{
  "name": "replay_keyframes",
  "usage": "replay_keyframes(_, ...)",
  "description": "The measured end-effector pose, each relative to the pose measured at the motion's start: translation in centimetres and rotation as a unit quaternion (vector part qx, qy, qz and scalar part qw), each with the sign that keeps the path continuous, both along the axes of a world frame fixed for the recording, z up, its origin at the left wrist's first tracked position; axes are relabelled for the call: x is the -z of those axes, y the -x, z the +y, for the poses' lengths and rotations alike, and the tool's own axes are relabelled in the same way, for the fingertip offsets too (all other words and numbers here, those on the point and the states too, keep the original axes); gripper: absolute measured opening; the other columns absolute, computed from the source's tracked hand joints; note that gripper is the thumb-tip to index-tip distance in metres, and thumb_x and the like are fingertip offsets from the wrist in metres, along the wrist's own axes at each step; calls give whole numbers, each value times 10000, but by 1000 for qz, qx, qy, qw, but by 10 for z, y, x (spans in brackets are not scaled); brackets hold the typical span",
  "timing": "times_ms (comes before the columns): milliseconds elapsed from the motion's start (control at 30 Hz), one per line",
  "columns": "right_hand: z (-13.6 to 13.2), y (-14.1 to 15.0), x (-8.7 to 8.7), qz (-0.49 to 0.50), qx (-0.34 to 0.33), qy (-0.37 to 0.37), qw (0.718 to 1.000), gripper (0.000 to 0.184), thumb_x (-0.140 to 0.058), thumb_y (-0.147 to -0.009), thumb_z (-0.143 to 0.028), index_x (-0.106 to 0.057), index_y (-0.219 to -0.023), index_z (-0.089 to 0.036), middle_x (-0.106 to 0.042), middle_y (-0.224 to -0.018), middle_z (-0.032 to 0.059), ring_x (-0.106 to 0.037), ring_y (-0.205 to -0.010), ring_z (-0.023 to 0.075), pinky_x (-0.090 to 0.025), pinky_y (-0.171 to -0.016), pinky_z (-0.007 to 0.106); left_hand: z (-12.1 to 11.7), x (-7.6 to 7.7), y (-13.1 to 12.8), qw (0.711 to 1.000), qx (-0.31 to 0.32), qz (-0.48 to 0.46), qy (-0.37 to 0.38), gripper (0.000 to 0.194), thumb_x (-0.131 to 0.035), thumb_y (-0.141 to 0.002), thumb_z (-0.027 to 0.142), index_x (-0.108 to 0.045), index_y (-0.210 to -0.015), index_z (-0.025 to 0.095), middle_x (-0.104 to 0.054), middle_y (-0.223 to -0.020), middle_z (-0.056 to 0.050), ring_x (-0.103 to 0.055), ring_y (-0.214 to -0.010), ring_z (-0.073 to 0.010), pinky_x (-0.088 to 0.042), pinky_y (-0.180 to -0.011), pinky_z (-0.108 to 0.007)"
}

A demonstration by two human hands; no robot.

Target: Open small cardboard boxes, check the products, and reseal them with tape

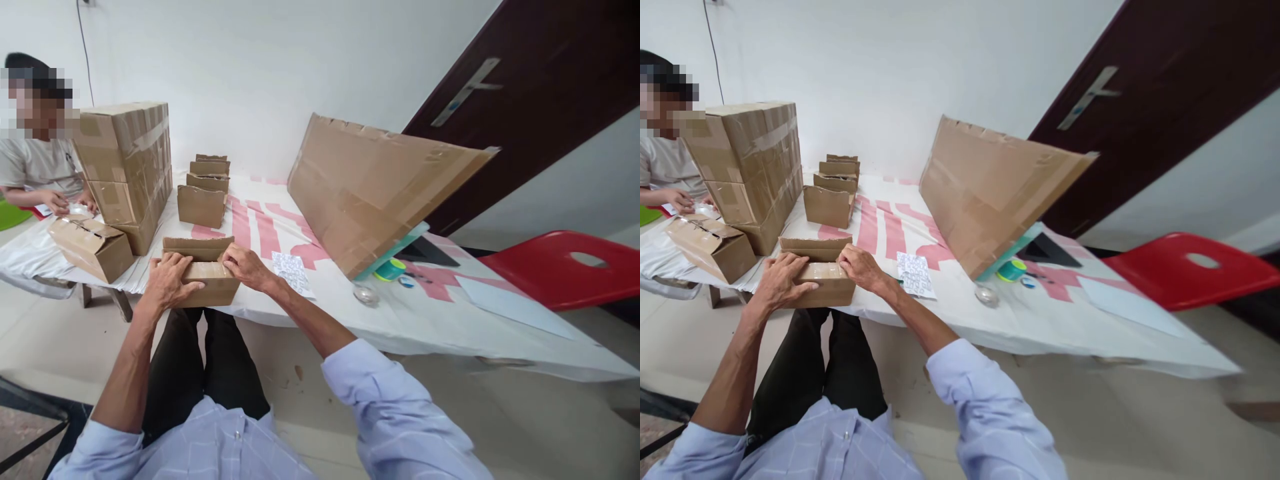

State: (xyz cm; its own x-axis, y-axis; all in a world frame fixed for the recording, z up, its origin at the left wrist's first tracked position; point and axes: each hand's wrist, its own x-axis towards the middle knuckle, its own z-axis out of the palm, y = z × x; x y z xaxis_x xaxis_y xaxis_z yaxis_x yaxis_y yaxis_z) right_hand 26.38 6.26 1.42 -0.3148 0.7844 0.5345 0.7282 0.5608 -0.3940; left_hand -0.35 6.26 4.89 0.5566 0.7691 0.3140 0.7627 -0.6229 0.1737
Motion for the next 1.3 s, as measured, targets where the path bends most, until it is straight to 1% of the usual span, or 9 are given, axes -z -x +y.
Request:
replay_keyframes(100,-3,3,5,-58,20,-61,996,204,-493,-989,-94,-579,-850,-216,-618,-918,57,-567,-831,200,-466,-744,317,3,2,-6,1000,-6,19,3,397,-648,-986,471,-691,-1310,246,-722,-1263,-130,-607,-1244,-359,-362,-1067,-565)
replay_keyframes(233,-11,8,13,-126,56,-149,979,277,-417,-1048,-99,-615,-884,-203,-629,-924,90,-556,-864,233,-481,-770,347,4,5,-7,1000,-15,21,2,360,-636,-998,430,-711,-1305,259,-722,-1243,-122,-618,-1220,-351,-358,-1060,-558)
replay_keyframes(400,-18,10,19,-127,68,-220,965,302,-402,-1048,-72,-644,-915,-193,-662,-948,106,-571,-875,243,-496,-790,364,1,3,-9,999,-28,24,4,365,-642,-997,427,-711,-1319,268,-717,-1246,-121,-616,-1223,-346,-364,-1060,-541)
replay_keyframes(500,-21,10,23,-117,72,-247,959,301,-414,-1049,-82,-645,-895,-196,-674,-951,109,-580,-876,243,-503,-803,374,1,3,-10,999,-28,24,8,375,-642,-997,419,-709,-1328,258,-713,-1247,-123,-619,-1221,-345,-366,-1065,-541)
replay_keyframes(733,-31,8,30,-117,94,-281,948,293,-446,-1050,-94,-639,-860,-205,-694,-940,105,-584,-858,238,-490,-802,377,2,3,-10,1000,-26,5,14,365,-666,-978,410,-718,-1323,304,-701,-1221,-104,-616,-1211,-341,-361,-1081,-535)
replay_keyframes(900,-41,9,26,-108,93,-280,949,284,-449,-1056,-95,-651,-886,-202,-706,-976,111,-583,-884,238,-483,-816,384,1,3,-11,999,-27,8,18,367,-662,-987,408,-704,-1334,298,-703,-1241,-106,-611,-1232,-338,-361,-1083,-533)
replay_keyframes(1033,-48,11,27,-95,85,-294,947,282,-458,-1057,-102,-673,-899,-193,-703,-969,109,-588,-889,232,-486,-810,382,2,3,-11,999,-29,8,20,384,-664,-987,406,-695,-1346,273,-700,-1259,-114,-611,-1244,-345,-363,-1081,-535)
replay_keyframes(1167,-55,10,34,-75,79,-275,955,286,-461,-1059,-121,-705,-932,-199,-716,-973,107,-610,-902,238,-510,-813,398,2,3,-11,1000,-23,0,17,389,-686,-969,396,-700,-1345,297,-697,-1250,-101,-612,-1241,-349,-370,-1080,-531)
replay_keyframes(1300,-63,8,40,-51,79,-257,962,262,-484,-1055,-135,-715,-959,-214,-730,-971,105,-637,-883,244,-529,-815,419,2,3,-10,1000,-19,-1,24,390,-672,-974,388,-693,-1355,305,-692,-1258,-100,-611,-1262,-341,-371,-1089,-529)
